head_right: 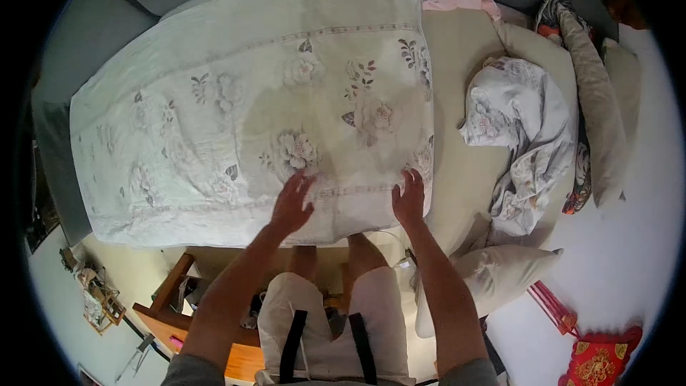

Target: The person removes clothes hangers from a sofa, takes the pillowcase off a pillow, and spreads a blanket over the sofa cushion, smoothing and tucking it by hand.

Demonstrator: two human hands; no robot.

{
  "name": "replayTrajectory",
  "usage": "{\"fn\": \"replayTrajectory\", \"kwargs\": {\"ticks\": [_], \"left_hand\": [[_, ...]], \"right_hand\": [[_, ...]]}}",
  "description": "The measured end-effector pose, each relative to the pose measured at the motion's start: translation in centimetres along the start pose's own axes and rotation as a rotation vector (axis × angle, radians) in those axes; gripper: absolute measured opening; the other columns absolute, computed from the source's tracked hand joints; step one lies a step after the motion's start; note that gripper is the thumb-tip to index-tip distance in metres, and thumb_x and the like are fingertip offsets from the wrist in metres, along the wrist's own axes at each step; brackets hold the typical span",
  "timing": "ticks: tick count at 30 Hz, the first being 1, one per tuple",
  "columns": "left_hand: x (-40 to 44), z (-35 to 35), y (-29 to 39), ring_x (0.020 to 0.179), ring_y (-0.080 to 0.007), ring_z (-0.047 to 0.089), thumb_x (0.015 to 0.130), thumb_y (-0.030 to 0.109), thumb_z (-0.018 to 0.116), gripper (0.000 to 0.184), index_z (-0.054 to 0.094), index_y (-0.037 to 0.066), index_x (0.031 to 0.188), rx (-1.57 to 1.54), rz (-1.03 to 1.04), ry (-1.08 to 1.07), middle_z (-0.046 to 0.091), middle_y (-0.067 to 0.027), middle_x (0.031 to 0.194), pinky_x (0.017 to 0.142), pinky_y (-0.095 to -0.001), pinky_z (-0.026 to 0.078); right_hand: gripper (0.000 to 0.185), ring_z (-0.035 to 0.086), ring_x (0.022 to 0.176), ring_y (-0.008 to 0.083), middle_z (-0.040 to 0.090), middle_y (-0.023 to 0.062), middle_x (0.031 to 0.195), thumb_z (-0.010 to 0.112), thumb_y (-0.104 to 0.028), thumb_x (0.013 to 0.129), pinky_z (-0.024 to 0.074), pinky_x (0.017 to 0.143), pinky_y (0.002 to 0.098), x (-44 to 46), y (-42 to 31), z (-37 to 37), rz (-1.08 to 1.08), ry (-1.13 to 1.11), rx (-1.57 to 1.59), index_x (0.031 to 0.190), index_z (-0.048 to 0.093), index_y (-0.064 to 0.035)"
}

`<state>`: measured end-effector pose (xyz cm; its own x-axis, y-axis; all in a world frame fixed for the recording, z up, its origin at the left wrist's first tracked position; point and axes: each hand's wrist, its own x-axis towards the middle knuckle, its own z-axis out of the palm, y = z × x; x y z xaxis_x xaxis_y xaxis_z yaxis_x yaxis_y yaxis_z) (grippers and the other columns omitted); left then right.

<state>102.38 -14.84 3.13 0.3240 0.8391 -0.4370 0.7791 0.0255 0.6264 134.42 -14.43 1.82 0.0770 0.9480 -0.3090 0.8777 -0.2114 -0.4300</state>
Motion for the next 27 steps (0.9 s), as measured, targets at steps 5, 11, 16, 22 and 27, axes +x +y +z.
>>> {"fn": "replayTrajectory", "kwargs": {"ticks": [5,11,16,22,27], "left_hand": [[-1.9,-1.9,-3.8,0.128,-0.0384,0.037,0.077,0.009,0.06,0.061,0.038,0.007,0.134,-0.01,-0.157,-0.031,0.033,-0.0198,0.142,0.105,-0.0432,0.035],[-1.8,1.0,-1.0,0.127,-0.0424,0.03,0.076,0.006,0.062,0.062,0.037,0.011,0.133,0.039,-0.328,0.063,0.029,-0.0217,0.136,0.105,-0.0499,0.032],[2.5,6.7,7.4,0.127,-0.0386,0.032,0.076,0.01,0.059,0.054,0.045,0.013,0.128,0.035,-0.354,0.181,0.035,-0.0174,0.136,0.105,-0.0505,0.028],[10.0,11.2,18.3,0.12,-0.0366,0.041,0.074,0.0,0.057,0.05,0.047,0.01,0.123,-0.2,-0.254,0.205,0.043,-0.0168,0.128,0.102,-0.0459,0.034],[13.5,13.4,23.9,0.115,-0.0366,0.046,0.076,0.001,0.056,0.046,0.047,0.007,0.12,-0.404,-0.216,0.214,0.048,-0.0175,0.122,0.099,-0.0422,0.04]], "right_hand": [[0.049,0.042,0.118,0.0415,0.046,0.0259,0.125,0.057,-0.01,0.083,0.0324,0.103,0.0466,4.1,0.8,2.5,0.136,0.175,0.123,0.126,0.041,0.006],[0.055,0.04,0.118,0.0436,0.044,0.0279,0.127,0.057,-0.019,0.084,0.0308,0.103,0.0482,13.4,8.5,3.8,0.005,0.256,0.035,0.13,0.038,0.0055],[0.053,0.046,0.115,0.0396,0.053,0.0273,0.116,0.062,-0.023,0.079,0.0332,0.101,0.0465,16.5,10.1,4.0,-0.041,0.347,0.019,0.121,0.05,0.0062],[0.037,0.058,0.096,0.0366,0.063,0.022,0.095,0.067,-0.025,0.074,0.0435,0.087,0.0441,20.1,8.3,-1.6,0.355,-0.436,0.498,0.098,0.062,0.003],[0.038,0.058,0.1,0.036,0.063,0.0218,0.099,0.068,-0.02,0.073,0.0446,0.086,0.0446,18.6,6.5,-0.1,0.176,-0.087,0.18,0.103,0.061,0.003]]}}
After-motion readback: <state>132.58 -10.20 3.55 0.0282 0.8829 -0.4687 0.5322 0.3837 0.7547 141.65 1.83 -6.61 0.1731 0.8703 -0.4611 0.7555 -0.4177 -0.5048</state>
